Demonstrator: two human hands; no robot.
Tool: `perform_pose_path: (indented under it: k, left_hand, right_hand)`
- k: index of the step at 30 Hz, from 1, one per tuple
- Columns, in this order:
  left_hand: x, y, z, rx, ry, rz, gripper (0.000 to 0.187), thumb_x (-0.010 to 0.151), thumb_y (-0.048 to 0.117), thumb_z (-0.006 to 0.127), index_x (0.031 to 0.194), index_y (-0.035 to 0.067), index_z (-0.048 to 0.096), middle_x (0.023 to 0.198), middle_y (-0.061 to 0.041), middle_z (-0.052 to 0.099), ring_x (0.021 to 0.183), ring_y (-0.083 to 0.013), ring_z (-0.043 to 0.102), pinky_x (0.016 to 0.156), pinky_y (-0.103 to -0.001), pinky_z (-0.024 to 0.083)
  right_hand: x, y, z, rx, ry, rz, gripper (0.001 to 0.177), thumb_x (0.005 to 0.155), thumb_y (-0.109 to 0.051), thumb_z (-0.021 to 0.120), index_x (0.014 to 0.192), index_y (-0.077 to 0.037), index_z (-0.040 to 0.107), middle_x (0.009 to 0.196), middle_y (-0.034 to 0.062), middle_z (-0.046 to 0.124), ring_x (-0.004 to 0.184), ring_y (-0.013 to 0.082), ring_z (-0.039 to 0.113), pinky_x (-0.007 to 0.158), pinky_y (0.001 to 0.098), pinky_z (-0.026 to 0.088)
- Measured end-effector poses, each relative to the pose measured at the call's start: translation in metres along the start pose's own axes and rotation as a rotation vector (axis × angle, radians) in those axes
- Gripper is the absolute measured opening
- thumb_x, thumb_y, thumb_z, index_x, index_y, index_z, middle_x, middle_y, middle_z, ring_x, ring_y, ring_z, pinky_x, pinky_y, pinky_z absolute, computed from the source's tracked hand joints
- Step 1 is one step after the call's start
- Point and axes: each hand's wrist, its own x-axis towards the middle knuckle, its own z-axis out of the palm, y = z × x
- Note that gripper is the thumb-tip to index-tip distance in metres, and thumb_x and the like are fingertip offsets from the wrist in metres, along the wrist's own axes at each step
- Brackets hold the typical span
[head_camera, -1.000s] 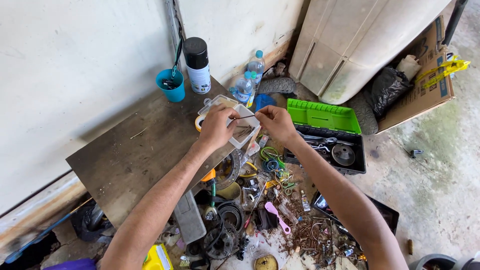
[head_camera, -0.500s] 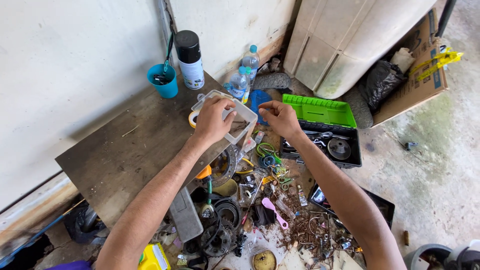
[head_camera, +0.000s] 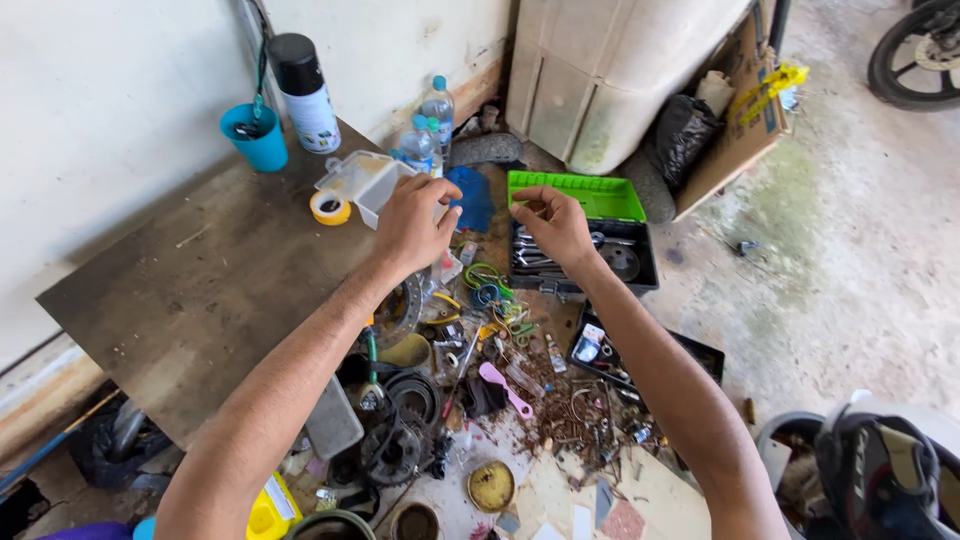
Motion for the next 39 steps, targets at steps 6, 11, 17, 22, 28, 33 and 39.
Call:
perform_pose_path:
  k: [6,11,17,22,28,33,39]
  left_hand:
    - [-0.017,0.054,0.015,-0.032,-0.074,0.001,0.014,0.088,0.011,0.076,0.100,0.008,0.069,0.093,-0.007,0.068,0.096,-0.0274,0.065,0.078,-0.042,0.053]
    - [-0.028,0.078,0.032,0.020,-0.049,0.117,0.015,0.086,0.012,0.079,0.099,0.008,0.071,0.091,-0.007,0.067,0.094,-0.0295,0.061,0.081,-0.044,0.051]
    - [-0.040,0.097,0.053,0.008,-0.099,0.115,0.016,0.085,0.013,0.079,0.097,0.008,0.071,0.089,-0.008,0.067,0.095,-0.0298,0.060,0.080,-0.043,0.051]
    - [-0.057,0.088,0.082,0.001,-0.186,0.147,0.017,0.084,0.014,0.081,0.096,0.007,0.071,0.088,-0.008,0.067,0.091,-0.0308,0.059,0.083,-0.046,0.050]
    - [-0.104,0.046,0.135,0.013,-0.300,-0.015,0.019,0.082,0.019,0.082,0.096,0.008,0.073,0.089,-0.010,0.068,0.094,-0.0315,0.062,0.082,-0.046,0.050]
    - [-0.153,-0.004,0.177,0.016,-0.405,-0.105,0.019,0.084,0.019,0.081,0.097,0.007,0.073,0.094,-0.011,0.071,0.095,-0.0322,0.064,0.084,-0.046,0.052]
    - [-0.220,-0.060,0.247,0.014,-0.483,-0.206,0.016,0.083,0.019,0.082,0.092,0.008,0.075,0.101,-0.011,0.072,0.106,-0.0311,0.063,0.093,-0.046,0.053]
  right_hand:
    - [-0.053,-0.014,-0.038,-0.012,0.053,0.045,0.027,0.096,-0.018,0.074,0.118,-0.003,0.070,0.087,-0.0016,0.069,0.070,0.0041,0.061,0.064,0.0215,0.052]
    - [-0.088,-0.025,-0.062,-0.062,0.059,0.054,0.028,0.096,-0.018,0.074,0.119,-0.003,0.070,0.087,-0.0014,0.069,0.071,0.0040,0.060,0.064,0.0213,0.051]
    - [-0.116,-0.010,-0.085,-0.159,0.051,0.009,0.029,0.095,-0.020,0.076,0.117,-0.003,0.071,0.091,-0.0014,0.071,0.075,0.0037,0.061,0.067,0.0217,0.052]
    - [-0.143,-0.005,-0.087,-0.350,0.024,0.132,0.030,0.093,-0.025,0.078,0.117,-0.006,0.075,0.092,0.0003,0.074,0.071,0.0068,0.057,0.065,0.0254,0.052]
    - [-0.173,0.034,-0.064,-0.435,-0.017,0.227,0.032,0.092,-0.030,0.078,0.116,-0.010,0.074,0.103,0.0031,0.077,0.093,0.0112,0.072,0.079,0.0302,0.058]
    - [-0.177,0.111,-0.032,-0.527,-0.189,0.297,0.036,0.087,-0.032,0.079,0.114,-0.008,0.074,0.109,0.0077,0.079,0.096,0.0182,0.075,0.087,0.0320,0.058]
    - [-0.198,0.206,0.000,-0.583,-0.400,0.250,0.030,0.092,-0.030,0.073,0.111,-0.007,0.074,0.113,0.0119,0.075,0.106,0.0228,0.072,0.095,0.0398,0.057]
